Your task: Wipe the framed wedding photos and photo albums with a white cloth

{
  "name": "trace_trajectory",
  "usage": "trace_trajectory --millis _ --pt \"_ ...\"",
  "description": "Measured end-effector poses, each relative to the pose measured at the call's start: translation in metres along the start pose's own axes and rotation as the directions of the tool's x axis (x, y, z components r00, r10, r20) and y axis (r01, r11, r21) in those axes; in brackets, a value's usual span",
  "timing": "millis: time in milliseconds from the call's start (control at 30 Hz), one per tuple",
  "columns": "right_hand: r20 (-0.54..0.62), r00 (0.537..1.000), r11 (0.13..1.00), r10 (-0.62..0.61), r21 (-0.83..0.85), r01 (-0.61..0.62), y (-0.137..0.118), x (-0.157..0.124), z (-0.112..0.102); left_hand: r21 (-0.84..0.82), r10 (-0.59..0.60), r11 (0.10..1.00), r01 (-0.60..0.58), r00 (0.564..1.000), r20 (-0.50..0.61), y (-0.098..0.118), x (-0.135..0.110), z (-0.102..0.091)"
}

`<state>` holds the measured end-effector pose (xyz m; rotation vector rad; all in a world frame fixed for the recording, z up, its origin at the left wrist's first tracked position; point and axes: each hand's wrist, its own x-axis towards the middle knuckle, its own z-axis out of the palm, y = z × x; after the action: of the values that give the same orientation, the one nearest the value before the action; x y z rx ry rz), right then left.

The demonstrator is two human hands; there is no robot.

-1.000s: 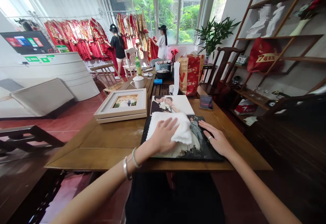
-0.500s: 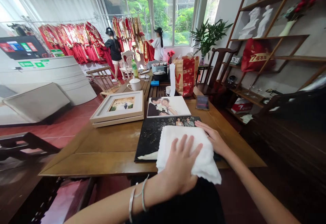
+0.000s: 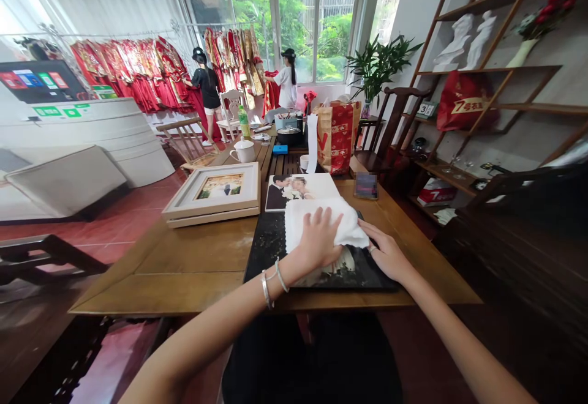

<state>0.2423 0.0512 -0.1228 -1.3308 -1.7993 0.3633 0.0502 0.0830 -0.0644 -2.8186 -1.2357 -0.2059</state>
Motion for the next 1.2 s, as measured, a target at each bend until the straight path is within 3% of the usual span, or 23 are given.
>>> trace_trajectory --millis 100,200,333,467,567,700,833,933,1067,1133,1200 --pt "0.000 1.000 1.000 -0.002 0.005 0.002 0.000 0.000 0.000 -0.029 0.055 0.998 -0.055 0.998 0.021 0.010 -0.023 -0.003" --pt "0.009 1.000 1.000 0.001 0.003 -0.001 -0.002 0.000 -0.001 -0.096 0.132 0.987 -0.127 0.990 0.051 0.021 -0.061 -0.015" --pt "0.026 1.000 1.000 0.009 -0.018 -0.009 -0.005 0.000 -0.001 -0.195 0.135 0.974 -0.117 0.987 0.082 0.015 -0.109 -0.040" --pt "0.025 0.999 0.999 0.023 -0.024 -0.022 -0.005 -0.001 -0.001 -0.130 -0.069 0.989 0.067 0.998 -0.012 -0.017 -0.138 -0.060" --pt "0.027 0.999 1.000 0.024 -0.021 -0.024 -0.005 -0.001 -0.001 -0.041 -0.196 0.981 0.192 0.967 -0.163 -0.051 -0.156 -0.065" --pt "0.025 0.999 1.000 0.021 -0.017 -0.021 -0.005 -0.001 0.000 0.089 -0.275 0.945 0.316 0.910 -0.310 -0.098 -0.180 -0.056" --pt "0.026 0.999 0.999 0.030 -0.036 -0.029 -0.006 -0.001 0.001 0.127 -0.321 0.921 0.368 0.902 -0.288 -0.129 -0.196 -0.038" --pt "0.033 0.999 0.999 0.030 -0.047 -0.029 -0.007 -0.001 0.001 0.053 -0.284 0.950 0.308 0.920 -0.270 -0.120 -0.197 -0.035" --pt "0.032 0.999 0.999 0.025 -0.045 -0.024 -0.008 -0.001 0.001 -0.160 -0.225 0.969 0.188 0.938 -0.263 -0.072 -0.183 -0.040" --pt "0.033 0.999 0.998 0.032 -0.048 -0.030 -0.008 -0.001 0.001 -0.277 -0.280 0.935 0.221 0.941 -0.192 -0.052 -0.173 -0.036" --pt "0.036 0.999 0.998 0.038 -0.048 -0.036 -0.009 -0.001 0.000 -0.363 -0.396 0.876 0.317 0.903 -0.166 -0.043 -0.164 -0.025"
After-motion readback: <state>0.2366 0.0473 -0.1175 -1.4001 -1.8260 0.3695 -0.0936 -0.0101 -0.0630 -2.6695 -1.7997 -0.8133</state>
